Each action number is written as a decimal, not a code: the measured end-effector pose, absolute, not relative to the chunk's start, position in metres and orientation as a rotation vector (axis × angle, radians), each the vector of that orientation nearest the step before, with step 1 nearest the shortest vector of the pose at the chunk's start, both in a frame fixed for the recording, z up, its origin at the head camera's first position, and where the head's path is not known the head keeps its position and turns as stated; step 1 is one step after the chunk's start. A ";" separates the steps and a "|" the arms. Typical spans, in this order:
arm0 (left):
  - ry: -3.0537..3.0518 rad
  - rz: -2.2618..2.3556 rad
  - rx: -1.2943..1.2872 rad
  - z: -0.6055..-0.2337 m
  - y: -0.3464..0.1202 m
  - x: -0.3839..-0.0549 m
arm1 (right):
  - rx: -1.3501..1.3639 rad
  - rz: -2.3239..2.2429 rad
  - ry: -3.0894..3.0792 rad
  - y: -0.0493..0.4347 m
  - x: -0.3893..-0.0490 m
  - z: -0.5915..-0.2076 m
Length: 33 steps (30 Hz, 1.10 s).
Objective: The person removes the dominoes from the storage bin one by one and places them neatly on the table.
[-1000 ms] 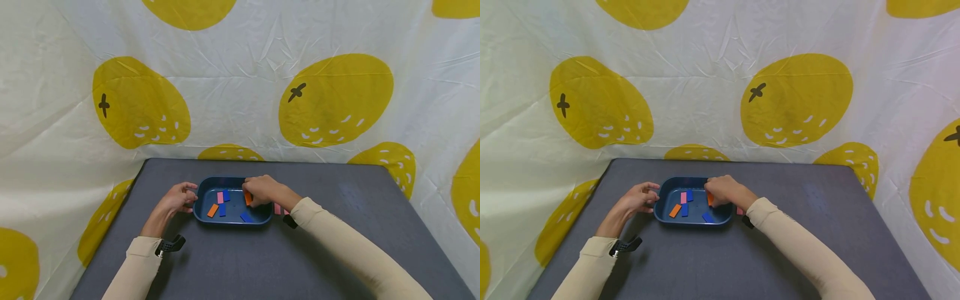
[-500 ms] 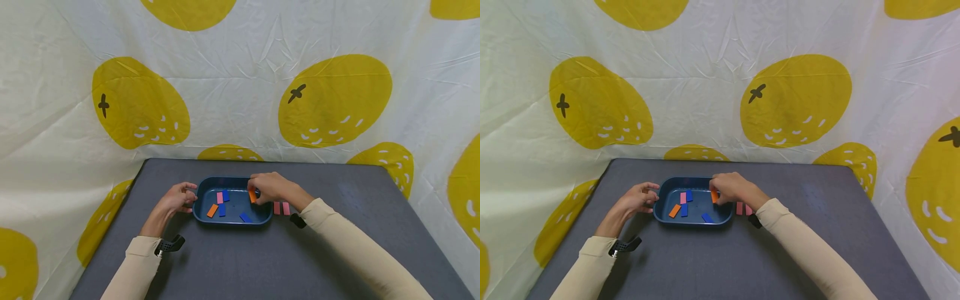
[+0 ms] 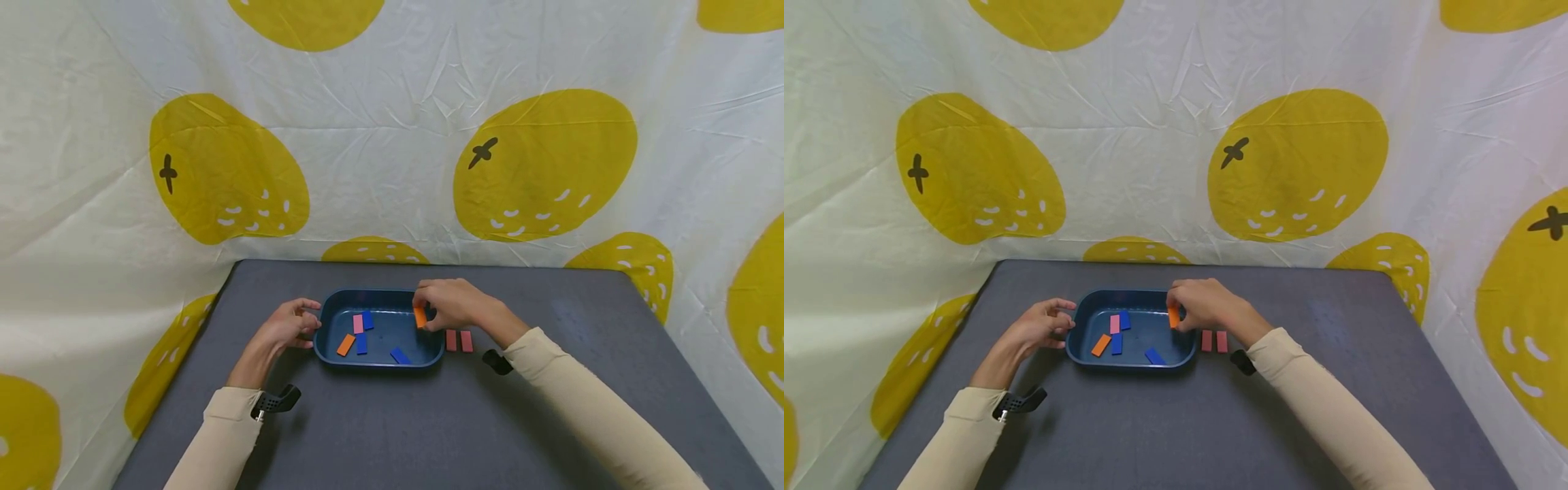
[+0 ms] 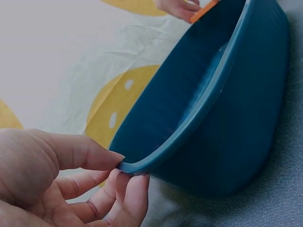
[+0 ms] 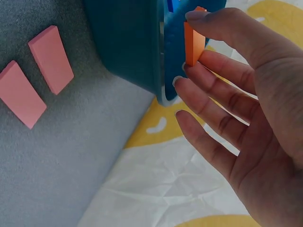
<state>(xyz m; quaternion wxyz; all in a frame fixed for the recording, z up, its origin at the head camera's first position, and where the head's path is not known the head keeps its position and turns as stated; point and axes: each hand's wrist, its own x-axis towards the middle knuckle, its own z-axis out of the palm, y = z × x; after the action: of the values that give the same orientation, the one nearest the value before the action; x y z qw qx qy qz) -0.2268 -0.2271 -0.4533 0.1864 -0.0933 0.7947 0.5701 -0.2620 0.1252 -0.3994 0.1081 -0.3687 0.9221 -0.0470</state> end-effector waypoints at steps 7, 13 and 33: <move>2.231 1.624 -0.256 -0.455 -0.228 -0.226 | -1.065 -0.119 2.737 0.134 -0.260 -0.396; 2.226 1.636 -0.254 -0.454 -0.227 -0.225 | -1.069 -0.158 2.744 0.144 -0.256 -0.391; 2.226 1.635 -0.249 -0.455 -0.228 -0.226 | -0.998 -0.245 2.752 0.186 -0.249 -0.400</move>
<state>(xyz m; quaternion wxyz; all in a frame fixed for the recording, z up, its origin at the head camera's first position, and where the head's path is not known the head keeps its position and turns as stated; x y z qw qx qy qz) -0.2261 -0.2278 -0.4550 0.1832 -0.0882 0.7890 0.5798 -0.2494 0.1864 -0.4000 0.1017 -0.3381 0.9319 -0.0831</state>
